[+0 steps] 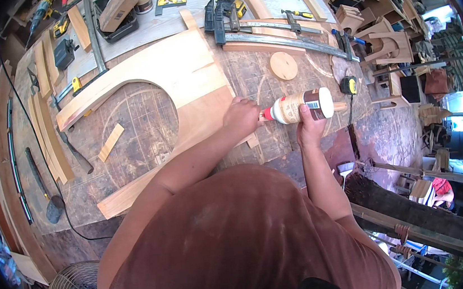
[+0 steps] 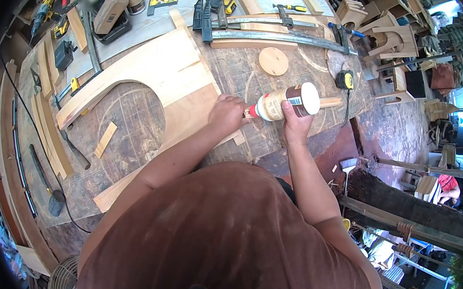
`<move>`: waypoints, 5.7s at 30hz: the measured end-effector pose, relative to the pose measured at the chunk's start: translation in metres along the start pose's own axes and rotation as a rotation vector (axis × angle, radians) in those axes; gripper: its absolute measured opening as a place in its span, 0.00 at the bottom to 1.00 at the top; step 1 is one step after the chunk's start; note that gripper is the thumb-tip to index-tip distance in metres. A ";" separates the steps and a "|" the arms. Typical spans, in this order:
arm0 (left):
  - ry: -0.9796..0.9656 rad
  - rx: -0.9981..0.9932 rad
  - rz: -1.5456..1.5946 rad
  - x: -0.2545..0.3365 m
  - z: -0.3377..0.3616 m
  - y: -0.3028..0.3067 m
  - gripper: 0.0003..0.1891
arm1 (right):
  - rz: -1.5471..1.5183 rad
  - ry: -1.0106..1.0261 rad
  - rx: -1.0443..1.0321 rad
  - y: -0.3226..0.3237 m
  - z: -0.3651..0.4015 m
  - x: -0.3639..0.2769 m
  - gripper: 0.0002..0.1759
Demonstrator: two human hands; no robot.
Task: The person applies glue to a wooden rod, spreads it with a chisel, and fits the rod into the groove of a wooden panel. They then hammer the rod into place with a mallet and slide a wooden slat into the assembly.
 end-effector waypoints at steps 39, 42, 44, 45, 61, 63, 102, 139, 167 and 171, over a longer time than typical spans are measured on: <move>0.028 0.044 0.037 0.012 0.000 0.009 0.20 | 0.113 0.115 0.274 0.151 -0.062 -0.014 0.30; 0.022 0.054 0.026 0.013 -0.002 0.008 0.20 | 0.143 0.121 0.292 0.173 -0.073 -0.013 0.32; 0.029 0.047 0.023 0.014 -0.004 0.007 0.19 | 0.157 0.118 0.312 0.189 -0.082 -0.014 0.33; 0.020 0.043 0.012 0.016 -0.004 0.006 0.19 | 0.182 0.112 0.325 0.197 -0.085 -0.015 0.33; 0.029 0.089 -0.025 0.030 -0.007 0.008 0.19 | 0.162 0.139 0.332 0.281 -0.147 -0.036 0.34; 0.037 0.073 -0.034 0.034 -0.008 0.009 0.20 | 0.166 0.138 0.340 0.289 -0.150 -0.040 0.34; 0.044 0.080 -0.011 0.024 -0.008 0.009 0.17 | 0.120 0.127 0.284 0.267 -0.151 -0.044 0.36; 0.019 0.070 0.015 0.007 -0.003 0.002 0.19 | -0.059 -0.027 0.085 0.097 -0.066 -0.005 0.31; 0.016 0.064 0.029 0.013 -0.002 0.009 0.18 | -0.067 0.036 0.166 0.112 -0.062 -0.010 0.31; 0.026 0.080 0.033 0.014 -0.003 0.008 0.18 | -0.004 0.059 0.210 0.140 -0.074 -0.011 0.31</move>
Point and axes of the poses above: each hand's wrist, its own z-axis away from the middle knuckle, its own y-axis out of the back of the hand, x = y × z, the point moved 6 cm from there along -z, towards the middle knuckle, and after that the axes turned 2 degrees about y, right-handed, at the moved point
